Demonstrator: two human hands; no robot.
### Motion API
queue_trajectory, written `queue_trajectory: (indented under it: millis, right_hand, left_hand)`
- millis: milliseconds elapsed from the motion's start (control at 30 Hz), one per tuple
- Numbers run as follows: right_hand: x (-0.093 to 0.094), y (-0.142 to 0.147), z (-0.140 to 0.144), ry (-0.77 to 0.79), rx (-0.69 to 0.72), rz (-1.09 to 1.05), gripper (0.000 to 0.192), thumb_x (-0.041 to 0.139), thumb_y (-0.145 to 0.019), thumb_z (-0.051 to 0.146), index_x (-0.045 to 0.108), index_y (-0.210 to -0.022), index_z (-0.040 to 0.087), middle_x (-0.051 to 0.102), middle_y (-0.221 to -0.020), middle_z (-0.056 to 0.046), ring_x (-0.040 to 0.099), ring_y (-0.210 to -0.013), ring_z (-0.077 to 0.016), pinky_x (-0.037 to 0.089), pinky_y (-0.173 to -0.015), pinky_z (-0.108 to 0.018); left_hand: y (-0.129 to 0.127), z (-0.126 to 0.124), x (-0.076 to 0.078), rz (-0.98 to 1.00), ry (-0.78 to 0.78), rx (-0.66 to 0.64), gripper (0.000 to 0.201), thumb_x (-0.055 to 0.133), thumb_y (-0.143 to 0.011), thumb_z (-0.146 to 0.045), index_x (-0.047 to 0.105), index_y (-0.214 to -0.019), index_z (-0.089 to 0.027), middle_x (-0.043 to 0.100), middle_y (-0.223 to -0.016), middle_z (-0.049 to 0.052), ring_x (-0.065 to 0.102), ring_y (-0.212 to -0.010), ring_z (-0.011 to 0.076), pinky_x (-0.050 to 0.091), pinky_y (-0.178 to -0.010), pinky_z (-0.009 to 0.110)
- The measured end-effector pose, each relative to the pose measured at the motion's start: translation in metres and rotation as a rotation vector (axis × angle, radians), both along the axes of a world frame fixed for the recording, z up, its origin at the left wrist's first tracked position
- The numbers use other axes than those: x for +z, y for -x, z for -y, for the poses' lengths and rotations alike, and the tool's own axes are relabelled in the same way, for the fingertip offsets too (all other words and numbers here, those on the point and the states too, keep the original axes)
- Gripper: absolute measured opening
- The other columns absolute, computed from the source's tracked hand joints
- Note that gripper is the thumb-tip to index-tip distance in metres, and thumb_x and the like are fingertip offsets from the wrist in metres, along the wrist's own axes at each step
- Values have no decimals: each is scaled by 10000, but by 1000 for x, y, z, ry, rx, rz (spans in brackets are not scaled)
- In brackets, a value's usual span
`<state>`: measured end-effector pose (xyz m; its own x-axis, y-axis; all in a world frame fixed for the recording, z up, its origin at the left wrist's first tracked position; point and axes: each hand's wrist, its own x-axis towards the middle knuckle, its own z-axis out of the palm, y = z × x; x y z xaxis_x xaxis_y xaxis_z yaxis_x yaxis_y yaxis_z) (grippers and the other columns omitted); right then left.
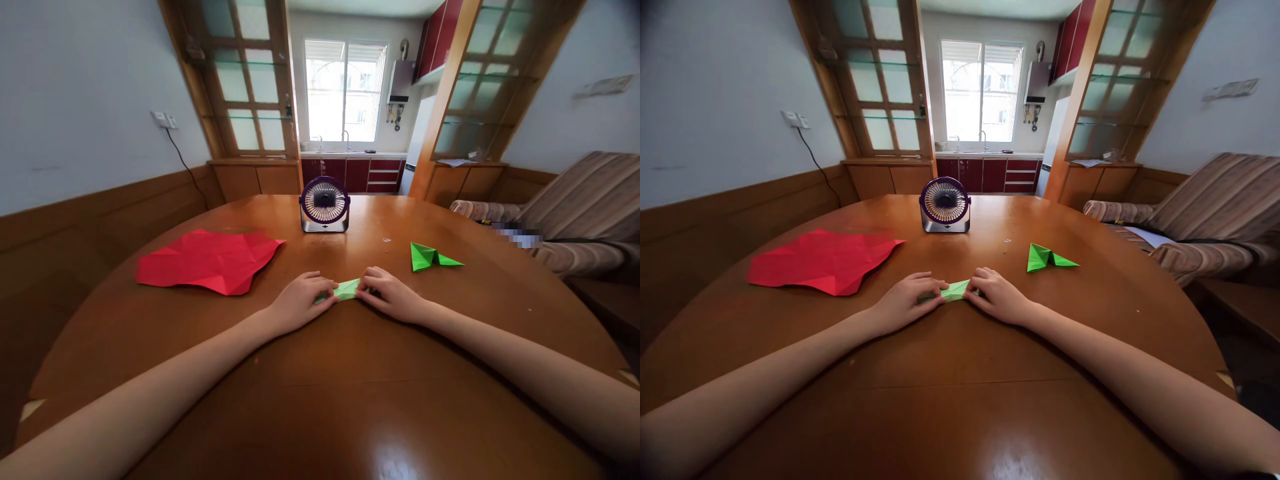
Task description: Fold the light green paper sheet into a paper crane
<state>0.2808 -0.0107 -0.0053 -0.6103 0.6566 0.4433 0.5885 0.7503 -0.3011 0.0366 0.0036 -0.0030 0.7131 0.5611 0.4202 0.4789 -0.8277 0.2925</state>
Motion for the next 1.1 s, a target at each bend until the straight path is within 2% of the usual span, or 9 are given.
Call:
queue_trajectory:
  millis: [100,267,400,667,867,1100]
  right_hand:
    - [1,3,0,70,-87,-35,173,533,-907,287,591,-799,164,566,-864,-66,539,-833,-180,453,-755,-312]
    - [1,6,-2,133,-140,-39,203,544,-896,301,577,-752,162,555,-842,-61,533,-822,-180,447,-746,-308]
    - [0,8,-3,127,-180,-14,213,531,-901,306,561,-744,165,544,-852,-67,520,-838,-192,447,-775,-333]
    - [-2,10,-2,120,-244,39,216,526,-905,319,553,-752,168,535,-886,-78,514,-880,-209,439,-815,-358]
    - [-3,11,-2,99,-272,56,225,529,-906,321,556,-746,165,532,-898,-82,509,-898,-213,432,-832,-363]
    - [-3,10,0,88,-260,50,235,510,-919,327,562,-762,160,530,-912,-91,498,-911,-224,434,-851,-394]
  left_hand:
    - [-2,-2,-1,95,134,60,167,574,-864,-310,639,-762,-194,714,-1049,25,639,-1026,187,337,-1073,442]
    - [-6,-2,-3,278,370,213,210,667,-752,-345,651,-613,-187,691,-1024,72,627,-1012,220,459,-930,383]
    - [-8,-3,-4,308,446,252,205,689,-708,-353,658,-584,-192,679,-1014,70,611,-1022,227,451,-924,372]
    - [-11,-6,-7,285,424,314,186,694,-683,-344,664,-577,-195,639,-1029,70,599,-989,227,447,-909,375]
    - [-11,-1,-4,242,394,352,214,689,-694,-363,657,-572,-189,615,-1064,74,591,-1011,240,446,-912,381]
    - [-8,-1,-5,191,325,319,234,665,-747,-362,630,-610,-176,608,-1073,88,584,-1014,245,452,-915,413]
